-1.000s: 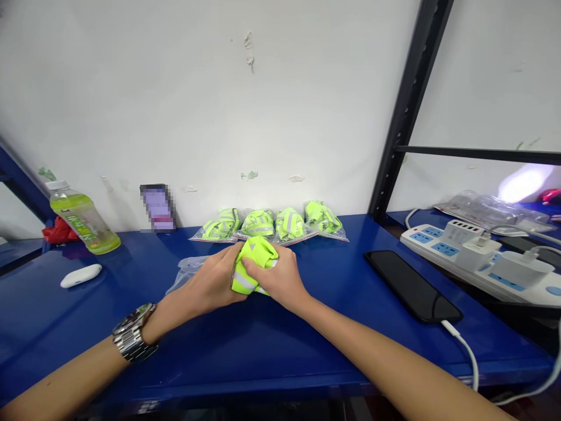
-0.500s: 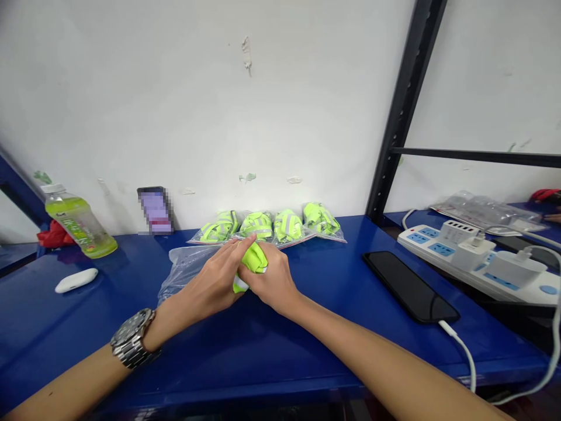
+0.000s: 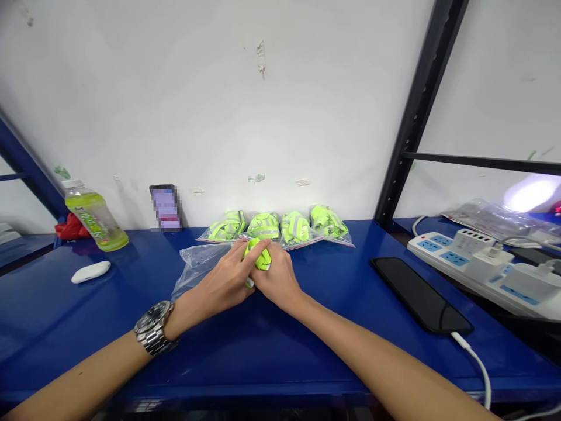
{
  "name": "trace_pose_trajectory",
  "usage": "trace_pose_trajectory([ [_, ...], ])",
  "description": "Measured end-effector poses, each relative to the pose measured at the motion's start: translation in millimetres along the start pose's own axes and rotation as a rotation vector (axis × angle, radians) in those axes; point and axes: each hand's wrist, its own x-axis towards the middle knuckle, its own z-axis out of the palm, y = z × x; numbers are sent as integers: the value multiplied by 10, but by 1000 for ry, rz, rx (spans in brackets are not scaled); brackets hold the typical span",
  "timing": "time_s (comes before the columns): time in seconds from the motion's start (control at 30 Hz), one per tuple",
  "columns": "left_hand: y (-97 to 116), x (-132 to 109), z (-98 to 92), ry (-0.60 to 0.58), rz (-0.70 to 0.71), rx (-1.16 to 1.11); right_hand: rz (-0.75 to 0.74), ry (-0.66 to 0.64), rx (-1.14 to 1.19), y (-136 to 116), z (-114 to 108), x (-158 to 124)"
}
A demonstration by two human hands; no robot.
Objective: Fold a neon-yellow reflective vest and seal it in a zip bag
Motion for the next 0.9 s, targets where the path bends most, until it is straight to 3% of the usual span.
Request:
trace_pose_trajectory([
  [0.2, 22, 5, -193, 107, 83, -40, 28, -33, 85, -45, -131, 39],
  [0.33, 107, -54, -404, 245, -134, 35, 7, 11, 15, -35, -164, 17],
  [0.47, 135, -149, -410, 72, -357, 7, -63, 75, -15, -38, -160, -5],
  [0.53, 136, -179, -348, 44, -422, -41, -110, 92, -29, -49, -150, -18],
  [0.7, 159, -180, -227, 66, -387, -36, -222, 120, -84, -48, -122, -25],
  [0.9, 158, -99, -321, 7, -345, -507, -130, 130, -100, -21, -144, 25],
])
